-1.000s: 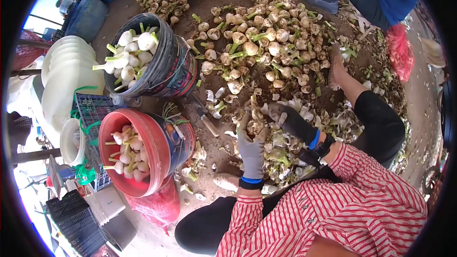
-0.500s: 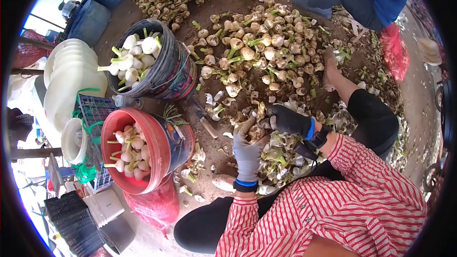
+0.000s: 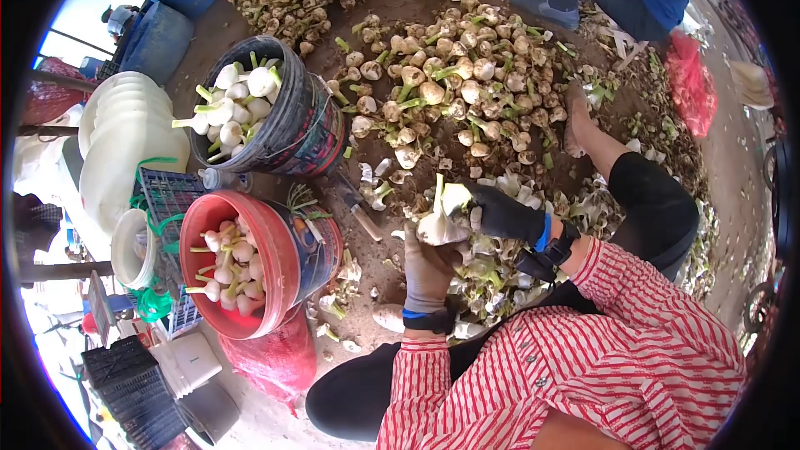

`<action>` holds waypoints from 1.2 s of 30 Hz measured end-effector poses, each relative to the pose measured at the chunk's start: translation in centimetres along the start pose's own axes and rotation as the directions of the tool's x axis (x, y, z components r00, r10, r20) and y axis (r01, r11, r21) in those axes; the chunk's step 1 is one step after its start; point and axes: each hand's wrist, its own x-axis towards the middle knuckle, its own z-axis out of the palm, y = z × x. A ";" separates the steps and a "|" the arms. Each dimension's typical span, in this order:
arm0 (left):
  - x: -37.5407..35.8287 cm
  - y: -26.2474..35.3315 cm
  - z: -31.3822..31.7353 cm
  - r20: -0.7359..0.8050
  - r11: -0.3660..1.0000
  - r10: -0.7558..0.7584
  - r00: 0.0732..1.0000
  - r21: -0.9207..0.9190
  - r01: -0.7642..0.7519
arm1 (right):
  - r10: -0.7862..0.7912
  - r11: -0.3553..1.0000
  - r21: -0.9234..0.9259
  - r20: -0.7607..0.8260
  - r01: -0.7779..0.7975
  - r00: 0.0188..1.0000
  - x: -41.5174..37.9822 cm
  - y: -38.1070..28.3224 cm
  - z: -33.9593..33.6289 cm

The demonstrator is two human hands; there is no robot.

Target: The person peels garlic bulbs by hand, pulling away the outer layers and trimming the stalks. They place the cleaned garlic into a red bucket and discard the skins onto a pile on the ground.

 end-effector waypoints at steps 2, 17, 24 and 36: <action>0.0 -0.1 0.1 -0.061 0.801 0.247 0.967 0.575 -0.168 | 0.040 0.981 -0.188 -0.087 -0.056 0.995 0.3 -1.4 0.1; -0.9 2.6 0.6 0.189 0.307 0.287 0.939 0.910 -0.277 | 0.176 0.970 0.133 0.185 -0.202 0.967 -1.5 -1.0 -2.7; -0.2 -0.1 -3.1 0.148 0.919 0.224 0.963 0.296 -0.259 | 0.166 0.985 -0.088 0.285 -0.147 0.944 -2.2 -1.3 -1.2; 0.3 0.0 -4.5 -0.029 0.972 0.228 0.973 -0.052 -0.229 | -0.092 0.345 0.938 0.065 -0.030 0.994 -0.2 -10.2 -1.3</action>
